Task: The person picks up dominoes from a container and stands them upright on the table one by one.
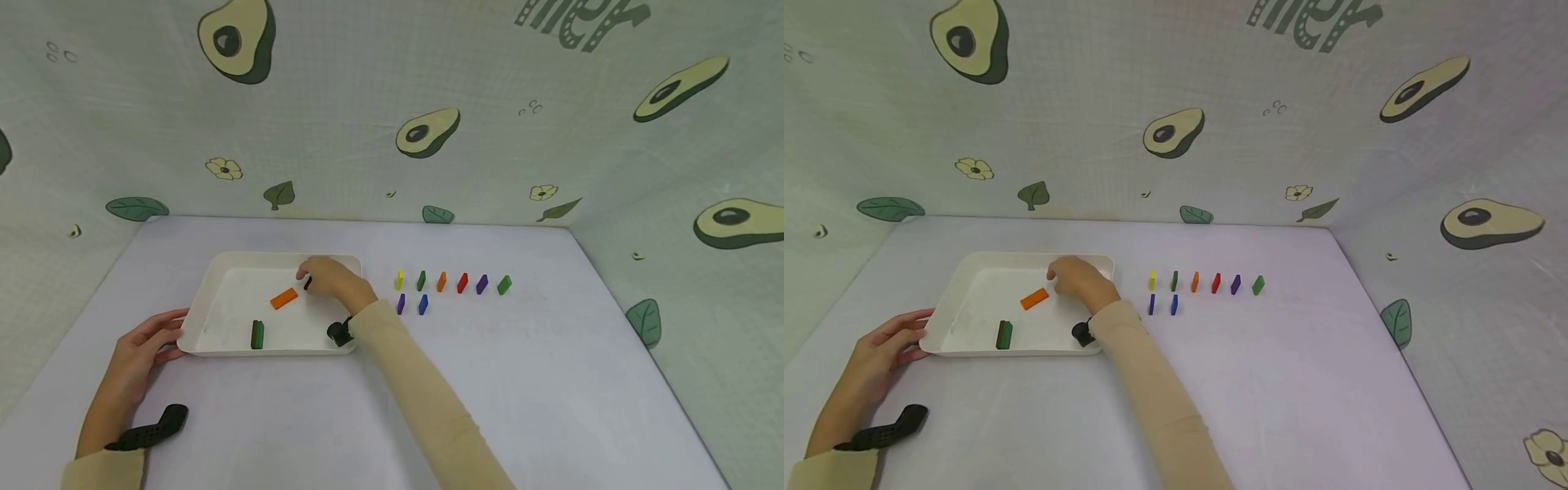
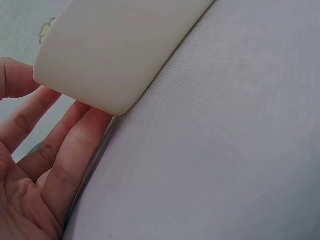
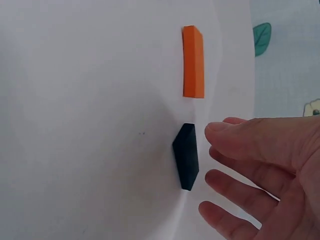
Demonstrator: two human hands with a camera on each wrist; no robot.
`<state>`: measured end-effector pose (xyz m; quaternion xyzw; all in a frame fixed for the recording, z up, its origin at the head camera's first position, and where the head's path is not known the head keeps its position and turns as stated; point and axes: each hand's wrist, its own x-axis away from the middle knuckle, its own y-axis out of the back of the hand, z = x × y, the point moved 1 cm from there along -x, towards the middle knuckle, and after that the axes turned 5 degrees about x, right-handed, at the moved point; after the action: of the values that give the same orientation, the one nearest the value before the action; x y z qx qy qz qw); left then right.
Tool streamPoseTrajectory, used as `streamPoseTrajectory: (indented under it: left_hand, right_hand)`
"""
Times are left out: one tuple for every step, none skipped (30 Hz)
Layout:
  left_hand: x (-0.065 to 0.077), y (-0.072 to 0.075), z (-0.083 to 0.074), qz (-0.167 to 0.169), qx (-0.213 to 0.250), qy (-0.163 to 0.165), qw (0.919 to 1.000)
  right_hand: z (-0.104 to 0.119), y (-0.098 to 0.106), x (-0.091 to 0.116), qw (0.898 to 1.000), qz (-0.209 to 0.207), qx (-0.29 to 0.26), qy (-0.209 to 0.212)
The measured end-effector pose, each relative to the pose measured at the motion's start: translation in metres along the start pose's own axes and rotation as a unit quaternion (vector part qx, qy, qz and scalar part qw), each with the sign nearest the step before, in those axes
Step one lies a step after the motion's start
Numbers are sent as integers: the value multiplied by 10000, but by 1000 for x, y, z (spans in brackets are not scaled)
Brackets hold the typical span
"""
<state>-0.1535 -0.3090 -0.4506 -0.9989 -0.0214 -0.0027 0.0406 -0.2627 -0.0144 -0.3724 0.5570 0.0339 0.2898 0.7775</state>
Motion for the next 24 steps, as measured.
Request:
streamPoseTrajectory:
  left_hand:
    - [0, 0, 0, -1, 46, -9, 10000]
    - [0, 0, 0, 1, 86, -22, 10000]
    - [0, 0, 0, -2, 84, -28, 10000]
    - [0, 0, -1, -11, 84, -22, 10000]
    - [0, 0, -1, -18, 70, -14, 10000]
    - [0, 0, -1, -28, 56, -1, 10000]
    - [0, 0, -1, -31, 47, 1, 10000]
    - [0, 0, 0, -11, 31, -2, 10000]
    - [-1, 0, 0, 9, 21, 6, 10000]
    - [-1, 0, 0, 31, 42, 13, 10000]
    - [-1, 1, 0, 57, 82, 17, 9999]
    - [-1, 1, 0, 77, 113, 15, 9999]
    - [-1, 1, 0, 94, 129, 16, 9999]
    - [-1, 1, 0, 110, 128, 15, 9999]
    - [-1, 1, 0, 114, 137, 24, 9998]
    - [-1, 1, 0, 117, 144, 22, 9998]
    - [-1, 1, 0, 119, 150, 17, 9998]
    - [-1, 1, 0, 118, 139, 4, 9998]
    - [-1, 1, 0, 124, 142, 0, 9998]
    - [-1, 0, 0, 132, 149, -8, 9998]
    - [-1, 0, 0, 132, 155, -6, 9998]
    - [-1, 1, 0, 128, 145, -4, 9998]
    - [-1, 1, 0, 122, 137, -3, 9998]
    - [-1, 1, 0, 118, 135, 0, 9998]
  right_hand:
    - [-1, -2, -1, 10000, -1, 15, -42]
    - [-1, -4, -2, 10000, 2, 35, -84]
    - [-2, -5, -3, 9999, 9, 57, -125]
    - [-2, -6, -3, 9998, 18, 98, -156]
    - [-3, -7, -4, 9997, 25, 157, -174]
    - [-3, -7, -4, 9996, 30, 227, -183]
    - [-3, -7, -5, 9994, 39, 278, -184]
    - [-3, -7, -5, 9991, 46, 377, -184]
    - [-2, -6, -5, 9987, 54, 480, -169]
    - [-2, -6, -5, 9982, 69, 570, -168]
    - [-2, -6, -5, 9977, 81, 644, -179]
    - [-2, -6, -5, 9974, 86, 692, -198]
    - [-2, -6, -5, 9970, 82, 744, -216]
    - [-2, -7, -5, 9965, 65, 800, -231]
    - [-2, -8, -5, 9963, 47, 824, -256]
    - [-2, -9, -5, 9960, 28, 853, -281]
    - [-2, -10, -5, 9956, 4, 889, -296]
    - [-3, -11, -6, 9953, -11, 913, -315]
    - [-3, -11, -6, 9950, -24, 943, -327]
    - [-3, -12, -6, 9948, -27, 956, -344]
    - [-3, -12, -6, 9946, -23, 969, -361]
    - [-4, -13, -7, 9946, -19, 973, -364]
    - [-4, -14, -8, 9946, -5, 972, -369]
    - [-4, -14, -8, 9945, 8, 979, -369]
